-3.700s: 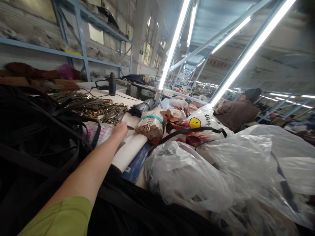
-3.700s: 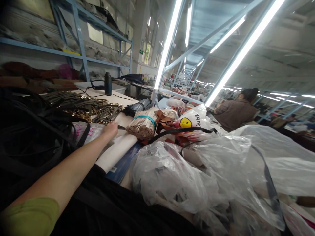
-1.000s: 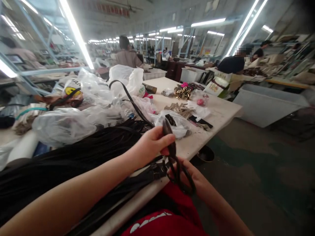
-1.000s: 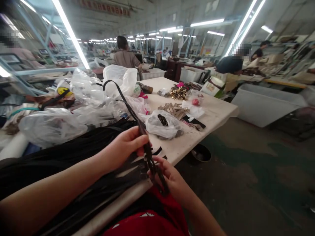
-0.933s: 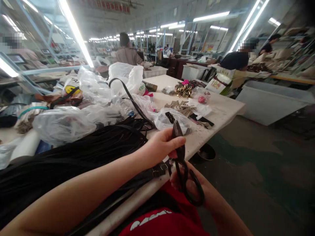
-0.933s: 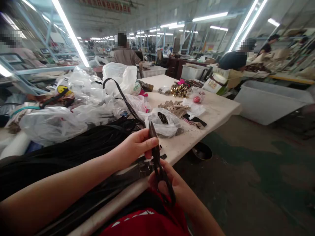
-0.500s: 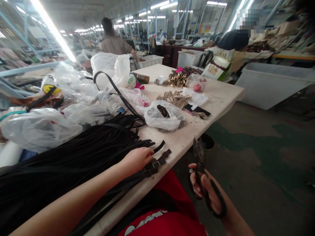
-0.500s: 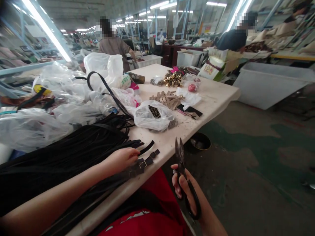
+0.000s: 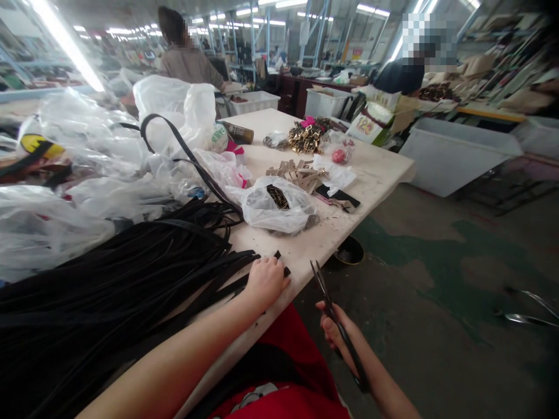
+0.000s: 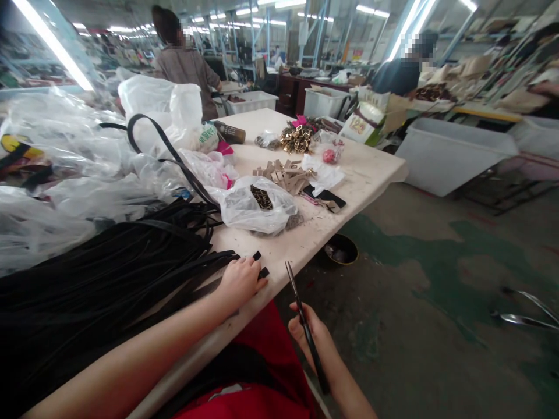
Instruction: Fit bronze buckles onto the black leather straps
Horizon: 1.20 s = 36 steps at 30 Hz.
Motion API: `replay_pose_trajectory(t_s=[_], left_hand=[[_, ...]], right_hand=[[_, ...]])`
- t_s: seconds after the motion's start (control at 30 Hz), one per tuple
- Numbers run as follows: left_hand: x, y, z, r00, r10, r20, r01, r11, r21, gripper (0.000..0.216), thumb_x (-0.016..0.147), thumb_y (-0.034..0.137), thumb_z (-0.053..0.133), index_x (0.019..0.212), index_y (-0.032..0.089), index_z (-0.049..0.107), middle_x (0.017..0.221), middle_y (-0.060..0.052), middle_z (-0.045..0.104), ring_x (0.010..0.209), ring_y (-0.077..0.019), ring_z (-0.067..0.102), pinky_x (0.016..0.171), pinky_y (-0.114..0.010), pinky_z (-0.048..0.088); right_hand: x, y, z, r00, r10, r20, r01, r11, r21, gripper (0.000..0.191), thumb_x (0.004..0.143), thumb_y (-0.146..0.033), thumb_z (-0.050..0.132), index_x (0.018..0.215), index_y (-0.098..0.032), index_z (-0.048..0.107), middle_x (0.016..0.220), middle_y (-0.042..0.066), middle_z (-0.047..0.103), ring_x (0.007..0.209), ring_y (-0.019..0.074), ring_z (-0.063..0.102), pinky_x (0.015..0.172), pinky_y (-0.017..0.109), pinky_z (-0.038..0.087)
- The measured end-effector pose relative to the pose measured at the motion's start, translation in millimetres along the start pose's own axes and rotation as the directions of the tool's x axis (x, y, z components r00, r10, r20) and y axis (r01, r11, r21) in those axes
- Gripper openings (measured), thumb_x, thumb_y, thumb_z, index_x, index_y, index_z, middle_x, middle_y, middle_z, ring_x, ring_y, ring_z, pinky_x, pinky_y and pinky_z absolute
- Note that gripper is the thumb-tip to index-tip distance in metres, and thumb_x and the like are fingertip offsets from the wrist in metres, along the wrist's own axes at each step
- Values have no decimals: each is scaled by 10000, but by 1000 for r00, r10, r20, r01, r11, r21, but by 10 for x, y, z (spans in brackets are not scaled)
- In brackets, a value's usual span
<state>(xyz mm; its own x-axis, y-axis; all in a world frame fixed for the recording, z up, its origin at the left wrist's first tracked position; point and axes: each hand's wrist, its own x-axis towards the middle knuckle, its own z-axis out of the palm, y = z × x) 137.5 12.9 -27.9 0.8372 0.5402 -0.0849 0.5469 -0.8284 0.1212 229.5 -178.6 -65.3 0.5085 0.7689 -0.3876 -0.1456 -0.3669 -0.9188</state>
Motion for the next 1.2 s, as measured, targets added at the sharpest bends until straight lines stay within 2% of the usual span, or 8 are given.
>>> replay_pose_trajectory(t_s=[0.1, 0.2, 0.33, 0.43, 0.63, 0.73, 1.03, 1.2], left_hand=[[14, 11, 31, 1000, -27, 9, 28, 995, -92, 201, 733, 331, 556, 817, 150, 572, 861, -115, 613, 856, -273, 568, 745, -377, 427], [-12, -37, 7, 989, -103, 110, 136, 928, -348, 152, 727, 287, 532, 825, 172, 549, 793, -61, 627, 755, -217, 585, 673, -318, 438], [-85, -82, -42, 940, -134, 315, 331, 592, -735, 164, 713, 310, 519, 796, 174, 558, 669, 2, 600, 600, -135, 558, 560, -232, 414], [-173, -81, -92, 904, -86, 419, 422, 347, -838, 204, 687, 365, 546, 738, 169, 569, 583, 29, 539, 500, -98, 491, 489, -204, 372], [-283, -61, -167, 885, -44, 463, 465, 152, -872, 272, 646, 417, 600, 706, 158, 540, 554, 46, 480, 448, -62, 410, 434, -173, 303], [-296, -60, -177, 879, -53, 474, 476, 117, -871, 281, 646, 417, 599, 700, 150, 530, 555, 43, 475, 443, -58, 403, 426, -169, 293], [-326, -43, -179, 881, -50, 470, 471, 186, -863, 277, 659, 404, 585, 726, 137, 552, 550, 39, 466, 429, -50, 361, 407, -165, 264], [-317, -66, -128, 893, -45, 449, 450, 163, -878, 285, 669, 424, 567, 710, 143, 538, 552, 45, 458, 439, -51, 372, 428, -170, 287]], right_hand=[[8, -3, 13, 997, 6, -83, -8, 1000, -19, 477, 687, -557, 584, 993, -195, 530, 614, -21, 445, 481, 106, 416, 409, 211, 308], [37, -28, 55, 995, 31, -91, -30, 999, 13, 477, 721, -570, 534, 1019, -199, 505, 613, -28, 428, 463, 94, 385, 401, 203, 280], [79, -55, 44, 997, -77, -11, 77, 997, -32, 543, 678, -600, 560, 1032, -193, 496, 710, -2, 476, 560, 118, 451, 498, 237, 367], [66, -57, 7, 983, -147, 111, 165, 971, -175, 626, 660, -614, 573, 1105, -184, 477, 799, 23, 517, 615, 134, 482, 572, 264, 399], [33, -81, 70, 940, -193, 283, 257, 943, -209, 769, 631, -718, 505, 1170, -172, 452, 845, 50, 542, 688, 171, 505, 583, 271, 418], [51, -95, 131, 933, -208, 295, 273, 941, -200, 807, 615, -748, 483, 1175, -168, 450, 834, 52, 543, 679, 172, 502, 580, 276, 424], [121, -75, 265, 942, -201, 269, 237, 966, -107, 846, 550, -777, 505, 1147, -178, 483, 814, 54, 569, 680, 193, 528, 583, 291, 440], [160, -42, 369, 963, -158, 218, 179, 981, -79, 653, 628, -624, 591, 1103, -181, 518, 788, 51, 588, 681, 198, 554, 609, 300, 456]])
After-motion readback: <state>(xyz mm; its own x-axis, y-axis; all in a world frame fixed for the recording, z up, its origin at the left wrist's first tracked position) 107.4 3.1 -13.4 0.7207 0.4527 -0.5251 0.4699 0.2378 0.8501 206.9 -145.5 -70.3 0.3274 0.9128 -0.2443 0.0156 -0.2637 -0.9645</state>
